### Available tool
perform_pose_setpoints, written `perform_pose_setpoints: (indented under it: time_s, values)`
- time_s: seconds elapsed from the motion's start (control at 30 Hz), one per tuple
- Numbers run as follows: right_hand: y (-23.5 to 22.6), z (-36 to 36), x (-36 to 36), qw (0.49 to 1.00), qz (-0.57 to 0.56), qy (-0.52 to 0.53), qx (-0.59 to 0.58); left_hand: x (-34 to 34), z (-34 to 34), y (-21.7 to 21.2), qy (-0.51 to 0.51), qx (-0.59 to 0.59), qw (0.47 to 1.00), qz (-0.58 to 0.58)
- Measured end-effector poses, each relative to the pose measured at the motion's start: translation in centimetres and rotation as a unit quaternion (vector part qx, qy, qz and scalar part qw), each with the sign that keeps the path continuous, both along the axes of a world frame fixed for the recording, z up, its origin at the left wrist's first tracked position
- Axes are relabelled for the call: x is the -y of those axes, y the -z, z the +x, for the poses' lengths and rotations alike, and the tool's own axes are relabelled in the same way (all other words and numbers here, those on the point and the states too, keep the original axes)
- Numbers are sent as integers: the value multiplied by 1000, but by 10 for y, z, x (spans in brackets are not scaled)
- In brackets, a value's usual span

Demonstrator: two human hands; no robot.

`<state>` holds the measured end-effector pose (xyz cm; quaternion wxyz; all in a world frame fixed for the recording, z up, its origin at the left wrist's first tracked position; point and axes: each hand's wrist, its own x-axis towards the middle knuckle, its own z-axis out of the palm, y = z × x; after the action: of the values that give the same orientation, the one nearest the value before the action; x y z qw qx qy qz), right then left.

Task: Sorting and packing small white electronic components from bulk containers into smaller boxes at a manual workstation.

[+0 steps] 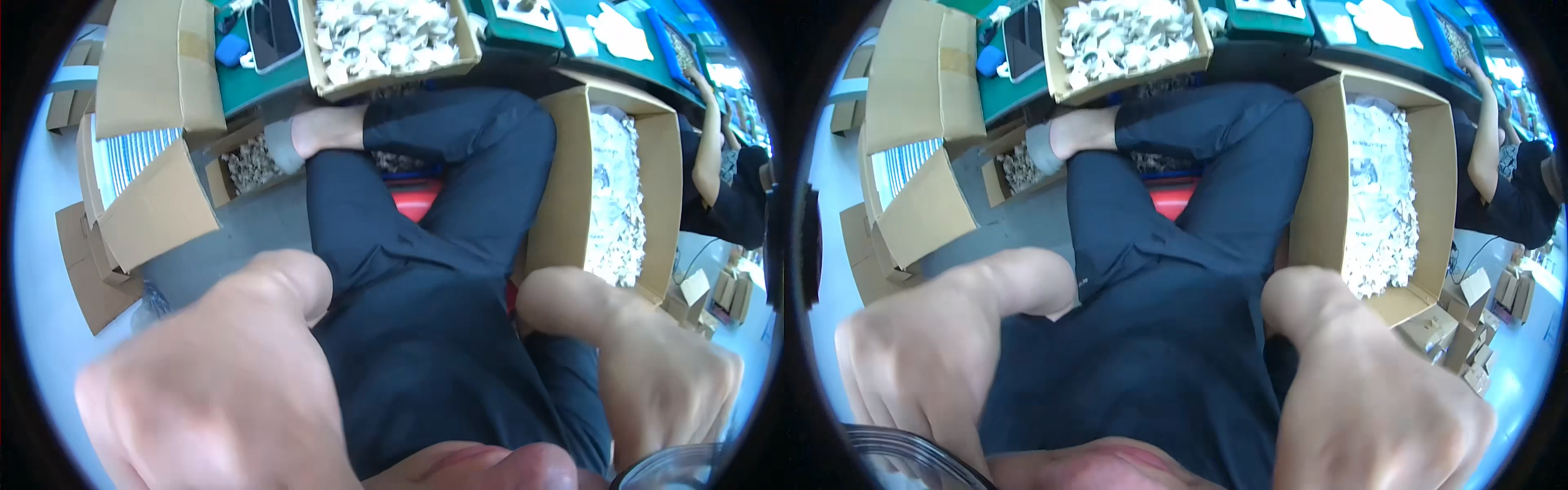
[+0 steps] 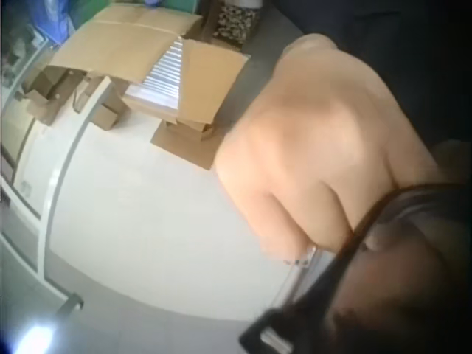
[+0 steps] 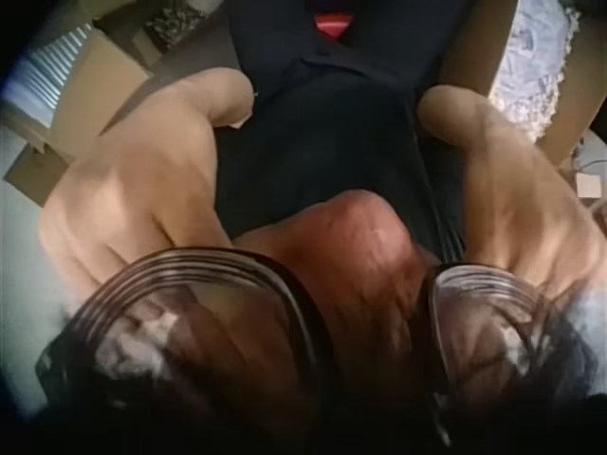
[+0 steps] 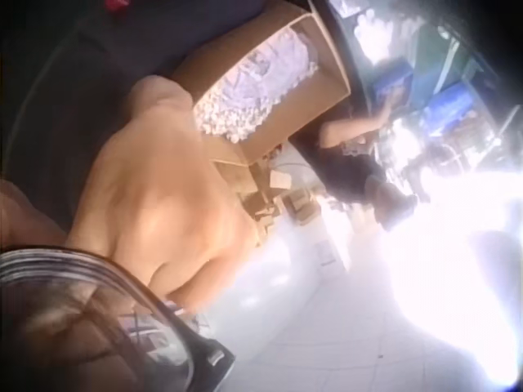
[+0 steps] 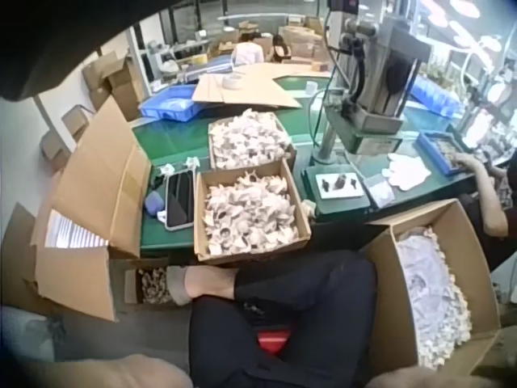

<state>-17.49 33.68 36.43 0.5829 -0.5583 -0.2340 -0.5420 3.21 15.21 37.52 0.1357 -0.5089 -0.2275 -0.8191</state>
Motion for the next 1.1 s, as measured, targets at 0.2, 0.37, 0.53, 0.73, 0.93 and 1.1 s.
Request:
perform_pose_setpoints:
  time_s: [0.2,0.37,0.53,0.73,0.93,1.1]
  values:
    - [4,-8,-32,999,-26,37,17,2,-2,-8,44,14,999,-10]
    - [4,-2,-33,998,-41,53,17,-10,-9,-14,65,13,998,-12]
    - [10,-29,-65,997,-51,49,33,-1,-2,-15,67,26,997,-9]
    - [4,-28,-56,993,-89,2,73,-5,4,-20,68,36,997,0]
    - [-8,-19,-59,980,-151,54,117,-14,-14,-22,68,25,997,-12]
    - [-20,-2,-62,962,-203,94,156,-15,-34,-35,118,23,989,-83]
